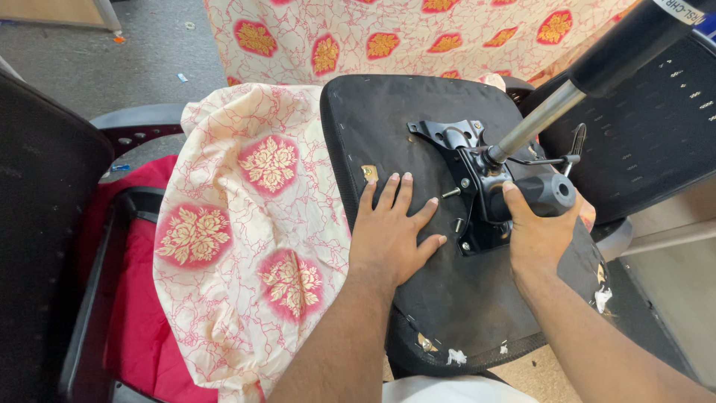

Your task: The person uses a screwdriver to tighten screws on the underside of an office chair seat, securing the gas lift mechanism to the seat base. They work on multiple screws around the central mounting plate.

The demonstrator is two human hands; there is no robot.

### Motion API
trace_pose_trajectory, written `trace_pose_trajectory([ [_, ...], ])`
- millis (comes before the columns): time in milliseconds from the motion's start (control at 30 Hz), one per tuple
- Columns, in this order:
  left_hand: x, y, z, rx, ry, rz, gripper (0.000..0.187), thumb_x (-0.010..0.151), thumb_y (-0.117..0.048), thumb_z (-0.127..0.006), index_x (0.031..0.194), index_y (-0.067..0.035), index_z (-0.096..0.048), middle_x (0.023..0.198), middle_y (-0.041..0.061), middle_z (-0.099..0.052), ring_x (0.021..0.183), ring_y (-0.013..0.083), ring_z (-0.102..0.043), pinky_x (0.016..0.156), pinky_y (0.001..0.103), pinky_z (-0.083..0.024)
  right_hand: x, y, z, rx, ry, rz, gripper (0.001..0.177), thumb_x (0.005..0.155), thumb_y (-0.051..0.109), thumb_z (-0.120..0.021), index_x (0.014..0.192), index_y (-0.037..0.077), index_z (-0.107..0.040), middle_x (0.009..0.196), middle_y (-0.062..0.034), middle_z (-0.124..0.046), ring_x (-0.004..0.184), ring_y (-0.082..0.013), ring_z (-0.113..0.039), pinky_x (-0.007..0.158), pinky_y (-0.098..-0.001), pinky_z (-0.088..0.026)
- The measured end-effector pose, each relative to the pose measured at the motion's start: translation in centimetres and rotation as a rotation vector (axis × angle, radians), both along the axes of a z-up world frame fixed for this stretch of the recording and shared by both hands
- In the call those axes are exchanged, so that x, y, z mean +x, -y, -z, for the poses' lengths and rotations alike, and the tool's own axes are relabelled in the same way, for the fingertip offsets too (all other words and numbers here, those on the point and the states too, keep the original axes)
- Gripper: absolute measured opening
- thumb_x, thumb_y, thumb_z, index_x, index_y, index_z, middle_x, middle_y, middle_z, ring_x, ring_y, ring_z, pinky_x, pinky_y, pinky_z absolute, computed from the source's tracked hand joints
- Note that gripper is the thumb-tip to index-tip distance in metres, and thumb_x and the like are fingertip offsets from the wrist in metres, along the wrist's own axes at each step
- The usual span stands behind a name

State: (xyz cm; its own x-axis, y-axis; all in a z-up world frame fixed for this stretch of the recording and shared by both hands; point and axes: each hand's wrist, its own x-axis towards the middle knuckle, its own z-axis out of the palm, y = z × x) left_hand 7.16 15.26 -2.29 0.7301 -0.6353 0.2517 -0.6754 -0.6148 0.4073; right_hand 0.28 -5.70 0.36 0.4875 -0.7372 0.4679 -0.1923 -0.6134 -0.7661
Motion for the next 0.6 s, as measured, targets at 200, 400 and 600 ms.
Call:
trace_pose_trajectory([
  [200, -0.7, 0.5, 0.7, -0.043, 0.016, -0.104, 0.054, 0.096, -0.058, -0.047, 0.143, -0.033, -0.055, 0.16, 0.011, -0.037, 0.151, 0.027, -0.027, 0.123, 0.051, -0.014, -1.3, 2.7, 1.0, 0.089, 0.032, -0.289, 0.074, 0.094, 0.037, -0.085, 0.145, 0.003, -0.044, 0.135, -0.0097, -0.057, 0.122, -0.0158, -0.057, 0.102, -0.0315, -0.05],
  [400, -2.6, 1.1, 1.2, -0.036, 0.032, -0.226, 0.048, 0.099, -0.046, -0.048, 0.143, -0.03, -0.056, 0.16, 0.01, -0.039, 0.151, 0.0269, -0.027, 0.123, 0.052, -0.014, -3.9, 6.0, 3.3, 0.316, 0.127, -0.424, 0.054, 0.111, 0.053, -0.046, 0.14, 0.007, -0.053, 0.12, -0.0064, -0.064, 0.094, -0.0116, -0.068, 0.081, -0.0238, -0.058],
  [600, -4.9, 1.5, -0.4, -0.011, -0.003, -0.299, 0.032, 0.1, -0.039, -0.056, 0.123, -0.022, -0.068, 0.145, 0.008, -0.054, 0.14, 0.0274, -0.043, 0.117, 0.053, -0.028, -2.6, 7.6, 3.5, 0.235, 0.084, -0.163, 0.026, 0.109, 0.022, -0.053, 0.13, 0.007, -0.055, 0.115, -0.0043, -0.062, 0.083, -0.0132, -0.067, 0.071, -0.0247, -0.058],
])
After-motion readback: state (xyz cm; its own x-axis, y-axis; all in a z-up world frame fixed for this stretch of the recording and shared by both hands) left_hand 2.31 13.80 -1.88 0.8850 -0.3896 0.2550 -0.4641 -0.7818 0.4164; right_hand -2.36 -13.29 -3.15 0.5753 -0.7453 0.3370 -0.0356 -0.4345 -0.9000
